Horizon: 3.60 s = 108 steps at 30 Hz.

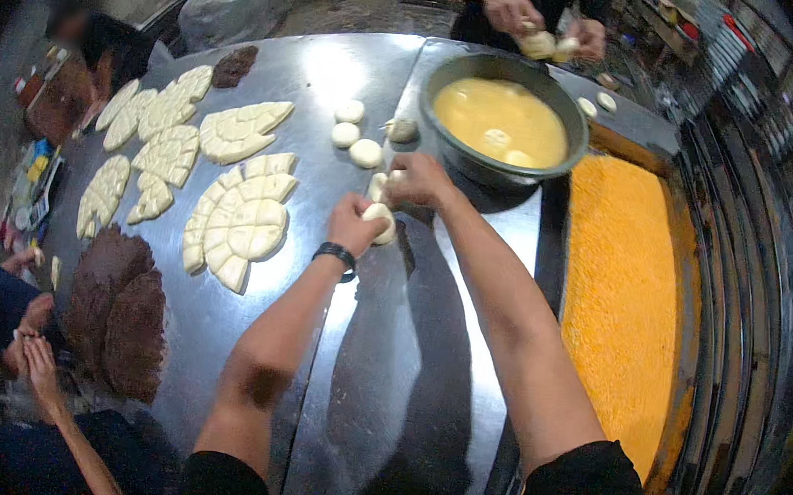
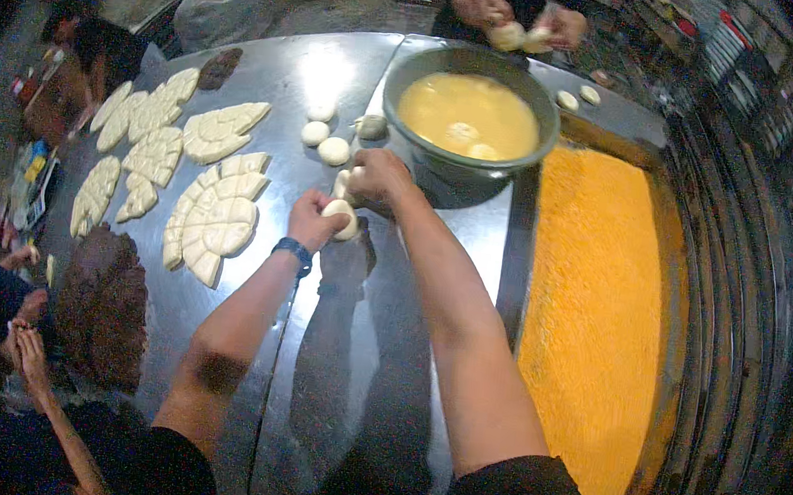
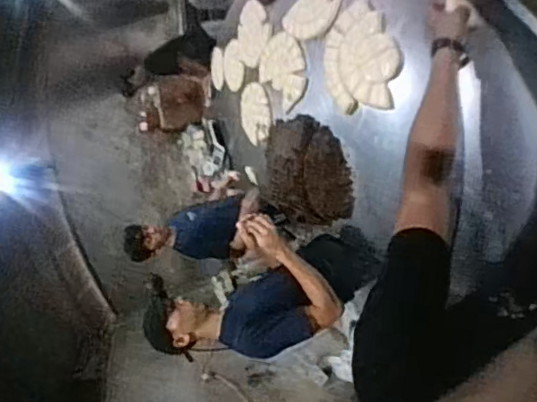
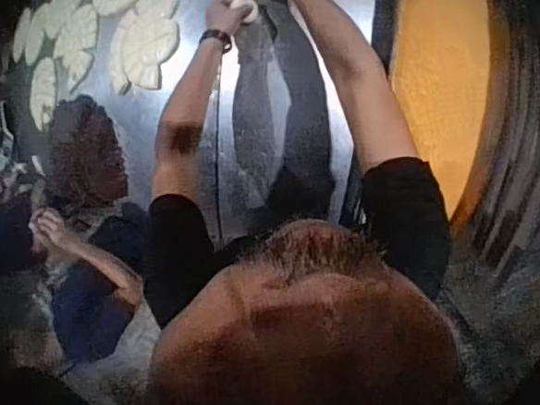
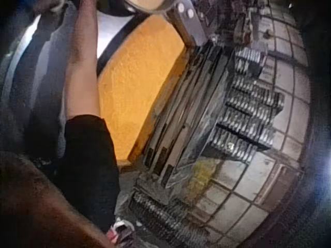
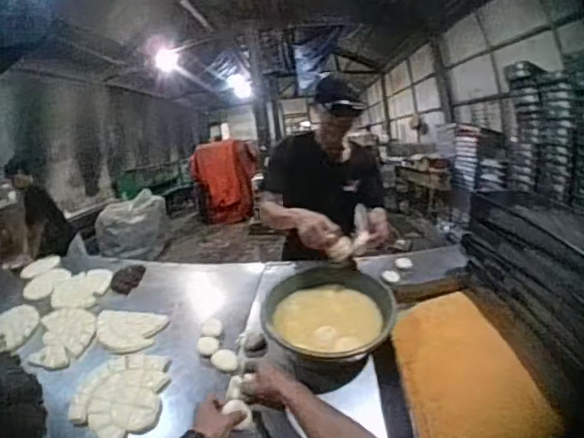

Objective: The person fills small dough pieces with a dark paste, rolls them into balls, dips them in a liquid, and coats them in yellow crumbs. The finished pastries are placed onto a metal tray.

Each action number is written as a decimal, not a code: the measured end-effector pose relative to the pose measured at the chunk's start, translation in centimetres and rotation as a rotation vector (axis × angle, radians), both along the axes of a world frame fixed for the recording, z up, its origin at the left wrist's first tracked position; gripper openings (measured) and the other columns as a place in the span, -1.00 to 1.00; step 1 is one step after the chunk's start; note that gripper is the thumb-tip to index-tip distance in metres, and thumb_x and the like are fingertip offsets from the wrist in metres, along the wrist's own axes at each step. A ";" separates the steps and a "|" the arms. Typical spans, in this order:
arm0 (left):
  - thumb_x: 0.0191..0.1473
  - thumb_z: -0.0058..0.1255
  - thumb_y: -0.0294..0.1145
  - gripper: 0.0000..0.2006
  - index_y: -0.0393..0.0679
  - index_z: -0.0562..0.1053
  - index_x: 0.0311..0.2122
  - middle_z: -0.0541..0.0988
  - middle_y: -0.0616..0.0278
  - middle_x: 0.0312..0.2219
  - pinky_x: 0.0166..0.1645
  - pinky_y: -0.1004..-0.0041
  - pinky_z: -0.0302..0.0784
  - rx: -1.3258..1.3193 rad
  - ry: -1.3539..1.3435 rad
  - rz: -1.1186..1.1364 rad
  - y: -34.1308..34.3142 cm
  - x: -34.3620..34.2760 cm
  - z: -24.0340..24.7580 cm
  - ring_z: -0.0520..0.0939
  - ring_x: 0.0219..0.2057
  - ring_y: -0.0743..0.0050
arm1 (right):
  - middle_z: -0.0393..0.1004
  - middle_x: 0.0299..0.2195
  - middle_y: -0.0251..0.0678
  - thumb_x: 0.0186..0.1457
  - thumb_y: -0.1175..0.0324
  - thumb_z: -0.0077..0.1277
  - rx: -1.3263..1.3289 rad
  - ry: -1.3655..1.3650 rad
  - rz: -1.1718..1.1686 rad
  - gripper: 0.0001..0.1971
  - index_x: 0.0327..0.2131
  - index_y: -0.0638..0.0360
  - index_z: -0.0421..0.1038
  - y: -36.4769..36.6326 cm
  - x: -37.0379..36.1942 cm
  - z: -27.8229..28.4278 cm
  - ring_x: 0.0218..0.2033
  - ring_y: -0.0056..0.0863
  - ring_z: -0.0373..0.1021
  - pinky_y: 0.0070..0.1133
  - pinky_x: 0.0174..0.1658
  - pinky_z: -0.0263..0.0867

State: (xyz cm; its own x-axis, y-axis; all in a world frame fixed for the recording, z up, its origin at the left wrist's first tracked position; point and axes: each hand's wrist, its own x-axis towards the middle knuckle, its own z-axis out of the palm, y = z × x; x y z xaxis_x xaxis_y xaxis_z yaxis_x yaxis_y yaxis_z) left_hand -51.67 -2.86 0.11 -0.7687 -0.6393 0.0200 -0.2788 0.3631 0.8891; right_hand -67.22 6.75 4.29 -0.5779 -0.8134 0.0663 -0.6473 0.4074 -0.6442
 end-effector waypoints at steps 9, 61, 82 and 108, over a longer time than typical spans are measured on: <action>-0.19 0.19 -0.52 -0.63 -0.23 0.34 -0.22 0.49 0.15 -0.30 -0.15 0.43 0.51 0.005 0.604 -0.394 6.4 -7.2 13.8 0.56 -0.25 0.37 | 0.50 -0.38 -0.23 -0.21 0.26 0.20 -0.657 0.165 -0.097 -0.63 -0.28 0.17 0.42 13.5 -4.4 10.5 -0.32 -0.46 0.42 -0.55 -0.23 0.33; -0.14 0.15 -0.23 -0.55 -0.31 0.38 -0.17 0.51 -0.08 -0.26 -0.12 0.29 0.45 -0.318 0.138 -0.013 8.7 -18.3 8.5 0.55 -0.23 0.09 | 0.40 -0.21 -0.08 -0.21 0.42 0.06 -0.389 0.338 -0.447 -0.64 -0.22 0.18 0.39 13.6 -5.3 5.9 -0.15 -0.10 0.33 -0.32 -0.05 0.25; 0.03 -0.01 -0.34 -0.45 -0.30 0.15 0.10 0.27 -0.03 0.01 0.08 0.29 0.20 0.134 0.158 -0.318 37.1 20.9 2.9 0.30 0.04 0.17 | 0.40 -0.15 -0.08 0.00 0.26 0.01 -0.093 0.372 -0.905 -0.69 -0.19 0.19 0.40 55.5 35.5 4.4 -0.07 -0.11 0.28 -0.32 0.02 0.19; 0.12 -0.23 -0.36 -0.63 -0.40 0.27 -0.02 0.43 -0.24 -0.18 -0.01 0.13 0.31 -0.156 -0.145 -0.119 41.4 20.8 3.2 0.45 -0.13 -0.19 | -0.29 0.30 -0.25 -0.06 -0.33 -0.19 0.537 0.373 -0.530 -0.19 0.23 -0.24 -0.05 49.6 2.7 -2.2 0.30 -0.15 -0.36 -0.07 0.25 -0.42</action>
State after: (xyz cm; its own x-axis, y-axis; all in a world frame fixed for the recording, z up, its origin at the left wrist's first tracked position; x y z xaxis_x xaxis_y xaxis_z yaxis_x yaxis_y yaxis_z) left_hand -30.83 38.55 3.35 -0.8407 -0.5415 -0.0049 -0.3465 0.5310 0.7733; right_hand -64.56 56.34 2.10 -0.9095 -0.4157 0.0099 -0.4155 0.9078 -0.0576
